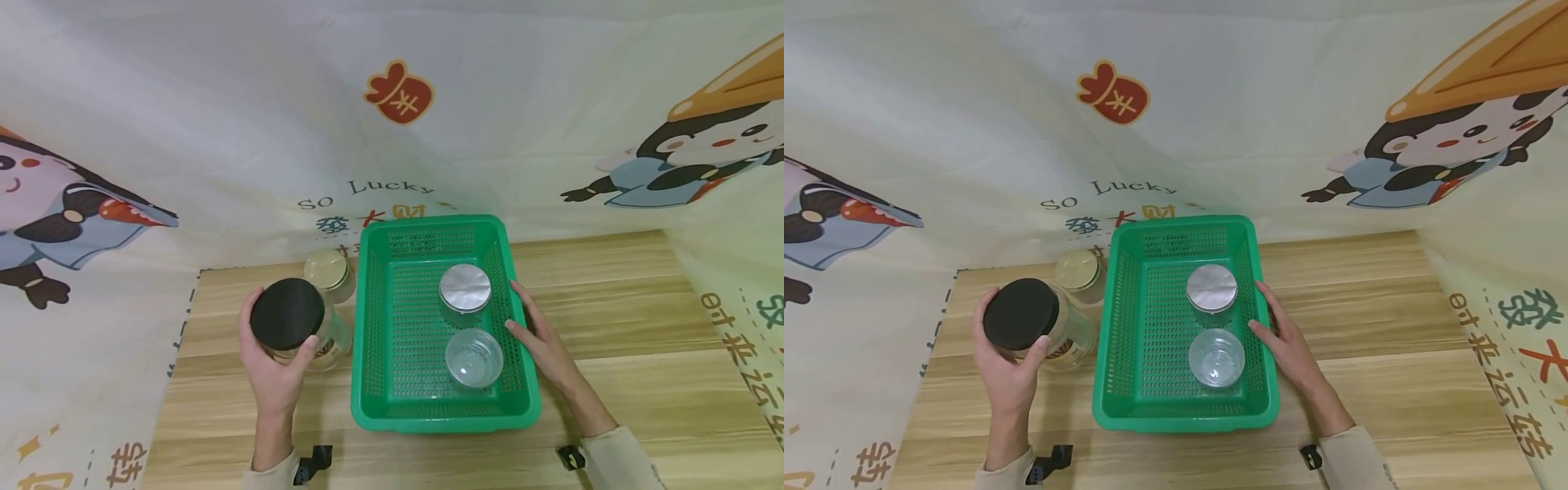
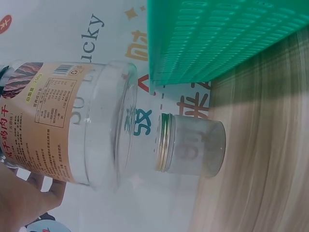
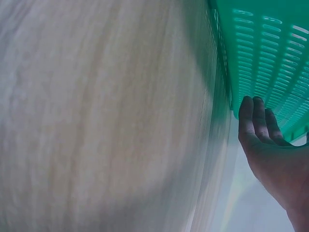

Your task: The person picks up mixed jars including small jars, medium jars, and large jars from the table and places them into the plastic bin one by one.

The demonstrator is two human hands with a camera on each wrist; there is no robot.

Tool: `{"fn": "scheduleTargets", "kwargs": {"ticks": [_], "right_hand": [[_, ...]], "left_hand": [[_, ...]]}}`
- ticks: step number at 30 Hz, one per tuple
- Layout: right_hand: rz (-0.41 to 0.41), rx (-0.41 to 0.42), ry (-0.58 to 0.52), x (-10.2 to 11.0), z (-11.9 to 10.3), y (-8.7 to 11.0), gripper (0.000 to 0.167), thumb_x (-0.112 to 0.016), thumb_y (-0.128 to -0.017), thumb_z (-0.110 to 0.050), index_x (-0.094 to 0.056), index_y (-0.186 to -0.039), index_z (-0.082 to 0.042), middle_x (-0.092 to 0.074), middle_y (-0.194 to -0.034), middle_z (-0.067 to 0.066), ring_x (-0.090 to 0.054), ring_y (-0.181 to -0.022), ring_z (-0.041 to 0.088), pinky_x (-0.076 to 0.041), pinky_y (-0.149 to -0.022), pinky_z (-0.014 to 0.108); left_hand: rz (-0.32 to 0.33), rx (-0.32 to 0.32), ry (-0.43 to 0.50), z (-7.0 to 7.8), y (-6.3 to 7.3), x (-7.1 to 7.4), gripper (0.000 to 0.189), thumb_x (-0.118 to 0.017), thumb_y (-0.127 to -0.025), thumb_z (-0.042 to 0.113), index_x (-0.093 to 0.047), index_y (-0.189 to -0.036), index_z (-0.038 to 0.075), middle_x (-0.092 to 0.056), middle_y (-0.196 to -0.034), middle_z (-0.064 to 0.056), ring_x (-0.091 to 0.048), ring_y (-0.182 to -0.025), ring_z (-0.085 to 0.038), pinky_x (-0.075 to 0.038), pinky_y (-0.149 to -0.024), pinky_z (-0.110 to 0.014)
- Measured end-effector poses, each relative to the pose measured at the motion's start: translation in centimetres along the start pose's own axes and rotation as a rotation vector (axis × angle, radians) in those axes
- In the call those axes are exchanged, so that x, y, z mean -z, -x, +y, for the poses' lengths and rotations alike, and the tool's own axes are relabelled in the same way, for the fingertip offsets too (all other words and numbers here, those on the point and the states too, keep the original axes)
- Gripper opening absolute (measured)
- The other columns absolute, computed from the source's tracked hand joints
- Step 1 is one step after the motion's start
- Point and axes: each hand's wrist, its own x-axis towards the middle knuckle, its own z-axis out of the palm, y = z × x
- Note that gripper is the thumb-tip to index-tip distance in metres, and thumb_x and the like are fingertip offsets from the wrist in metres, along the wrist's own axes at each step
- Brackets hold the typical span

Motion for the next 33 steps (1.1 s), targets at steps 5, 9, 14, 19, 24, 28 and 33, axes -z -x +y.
{"fn": "scheduleTargets", "kwargs": {"ticks": [5, 9, 14, 19, 24, 28, 33], "right_hand": [[0.002, 0.006, -0.003, 0.0, -0.2, -0.1, 0.065, -0.054, -0.103, -0.021, -0.023, -0.158, -0.035, -0.020, -0.164, 0.005, -0.021, -0.146, 0.033, -0.020, -0.112, 0.061], [-0.001, 0.002, -0.018, 0.1, -0.4, 0.0, 0.065, -0.054, -0.103, -0.020, -0.023, -0.158, -0.036, -0.019, -0.164, 0.003, -0.019, -0.147, 0.030, -0.019, -0.113, 0.060], [-0.008, -0.001, -0.027, 0.1, -0.4, 0.0, 0.065, -0.054, -0.103, -0.020, -0.023, -0.158, -0.036, -0.019, -0.164, 0.002, -0.020, -0.147, 0.030, -0.019, -0.112, 0.060], [-0.007, -0.009, -0.012, 0.0, -0.3, -0.1, 0.065, -0.053, -0.103, -0.022, -0.022, -0.158, -0.037, -0.019, -0.164, 0.004, -0.019, -0.147, 0.032, -0.020, -0.112, 0.061], [-0.008, -0.011, 0.005, 0.0, -0.1, -0.1, 0.065, -0.053, -0.103, -0.023, -0.022, -0.158, -0.037, -0.018, -0.164, 0.005, -0.019, -0.147, 0.034, -0.020, -0.111, 0.063], [-0.004, -0.019, 0.004, 0.0, -0.1, -0.1, 0.065, -0.053, -0.103, -0.024, -0.022, -0.158, -0.036, -0.018, -0.164, 0.006, -0.020, -0.147, 0.034, -0.021, -0.111, 0.063], [-0.003, -0.017, 0.000, 0.1, -0.2, 0.0, 0.065, -0.053, -0.103, -0.023, -0.022, -0.158, -0.035, -0.019, -0.164, 0.007, -0.021, -0.146, 0.034, -0.021, -0.111, 0.062]], "left_hand": [[-0.029, 0.001, 0.011, 0.1, -0.2, 0.0, 0.082, -0.073, -0.067, -0.002, -0.042, -0.141, -0.010, -0.054, -0.135, -0.016, -0.052, -0.122, -0.026, -0.039, -0.102, -0.031], [-0.057, -0.011, 0.041, -0.7, -0.5, 0.2, 0.082, -0.075, -0.070, 0.001, -0.040, -0.144, -0.007, -0.051, -0.138, -0.018, -0.050, -0.124, -0.028, -0.038, -0.104, -0.032], [-0.081, -0.012, 0.073, -2.2, -0.7, 0.6, 0.084, -0.079, -0.071, 0.005, -0.040, -0.145, -0.004, -0.052, -0.137, -0.018, -0.049, -0.124, -0.031, -0.038, -0.105, -0.033], [-0.104, -0.005, 0.073, -2.6, -0.7, 0.7, 0.087, -0.079, -0.068, 0.002, -0.040, -0.145, -0.004, -0.053, -0.137, -0.018, -0.049, -0.125, -0.031, -0.037, -0.105, -0.034], [-0.154, -0.020, 0.008, -2.6, -0.6, 0.7, 0.090, -0.082, -0.065, 0.004, -0.040, -0.144, -0.006, -0.052, -0.137, -0.016, -0.050, -0.124, -0.028, -0.038, -0.104, -0.031], [-0.197, -0.018, -0.040, -2.5, -0.7, 0.7, 0.092, -0.082, -0.063, 0.003, -0.041, -0.145, -0.004, -0.052, -0.137, -0.015, -0.051, -0.123, -0.025, -0.040, -0.102, -0.030], [-0.232, 0.001, -0.048, -2.1, -0.7, 0.5, 0.092, -0.081, -0.062, 0.004, -0.042, -0.145, 0.001, -0.053, -0.136, -0.014, -0.051, -0.122, -0.025, -0.040, -0.101, -0.029]]}}
